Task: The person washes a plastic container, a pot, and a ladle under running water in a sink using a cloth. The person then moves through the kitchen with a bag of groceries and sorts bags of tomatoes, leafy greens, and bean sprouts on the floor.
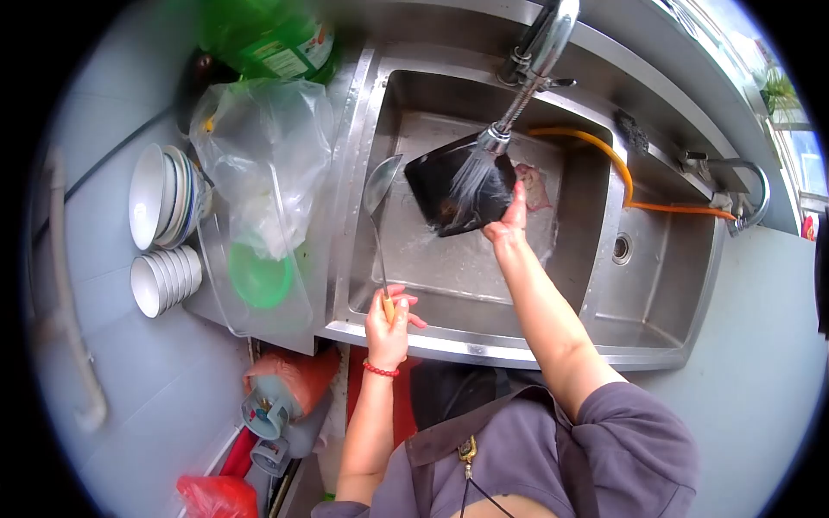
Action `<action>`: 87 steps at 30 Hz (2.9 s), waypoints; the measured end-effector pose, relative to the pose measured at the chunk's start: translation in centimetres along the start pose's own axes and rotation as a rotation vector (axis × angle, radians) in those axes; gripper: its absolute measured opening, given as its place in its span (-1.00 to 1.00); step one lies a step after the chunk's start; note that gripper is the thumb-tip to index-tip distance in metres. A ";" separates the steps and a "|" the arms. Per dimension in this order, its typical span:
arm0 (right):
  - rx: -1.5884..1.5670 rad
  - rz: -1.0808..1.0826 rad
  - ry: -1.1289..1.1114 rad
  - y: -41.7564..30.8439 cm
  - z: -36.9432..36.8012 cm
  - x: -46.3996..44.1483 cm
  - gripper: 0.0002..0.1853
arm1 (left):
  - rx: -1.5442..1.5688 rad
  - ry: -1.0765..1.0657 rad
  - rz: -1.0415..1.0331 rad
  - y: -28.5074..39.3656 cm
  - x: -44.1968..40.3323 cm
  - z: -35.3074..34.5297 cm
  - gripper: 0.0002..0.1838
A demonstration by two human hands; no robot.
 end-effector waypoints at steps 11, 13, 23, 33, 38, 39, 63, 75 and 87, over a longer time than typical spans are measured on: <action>0.268 0.218 -0.154 -4.9 5.2 8.4 -0.49 | 0.072 -0.074 0.113 -2.9 1.5 2.2 -0.76; 0.401 0.012 -0.233 -3.3 2.0 8.5 -0.49 | 0.068 -0.067 0.120 -2.9 1.6 2.6 -0.70; 2.630 0.492 0.100 7.6 1.7 1.8 -0.66 | 0.114 -0.011 0.146 -2.3 1.4 1.2 -0.59; 2.481 0.747 -0.137 0.2 0.9 6.8 -0.68 | 0.374 -0.140 0.440 -4.5 0.3 -0.5 -0.75; 2.173 1.076 0.245 -10.9 -7.0 11.0 -0.71 | 0.505 -0.279 0.675 -6.0 -0.1 -4.6 -0.73; 2.195 1.077 0.319 -12.4 -8.4 11.3 -0.73 | 0.546 -0.283 0.745 -6.4 -0.2 -5.6 -0.72; 1.086 -0.659 0.022 3.1 5.6 6.7 -0.75 | -0.460 0.258 -0.125 -8.7 -10.4 -3.7 -0.35; 1.481 0.091 0.021 2.0 3.8 3.3 -0.77 | 0.620 0.248 0.287 -12.0 -13.2 -11.7 -0.73; 1.780 0.128 -0.009 1.5 1.8 4.7 -0.72 | -0.039 0.117 -0.073 -9.3 -15.9 -5.9 -0.69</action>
Point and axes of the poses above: each hand's wrist, its own x-axis away from the middle knuckle, its own z-axis out of the back of the hand, y = z × x, the point moved 6 cm from there along -x, towards the middle knuckle, and after that the axes turned 9 degrees about -z, right-handed, at the moved point
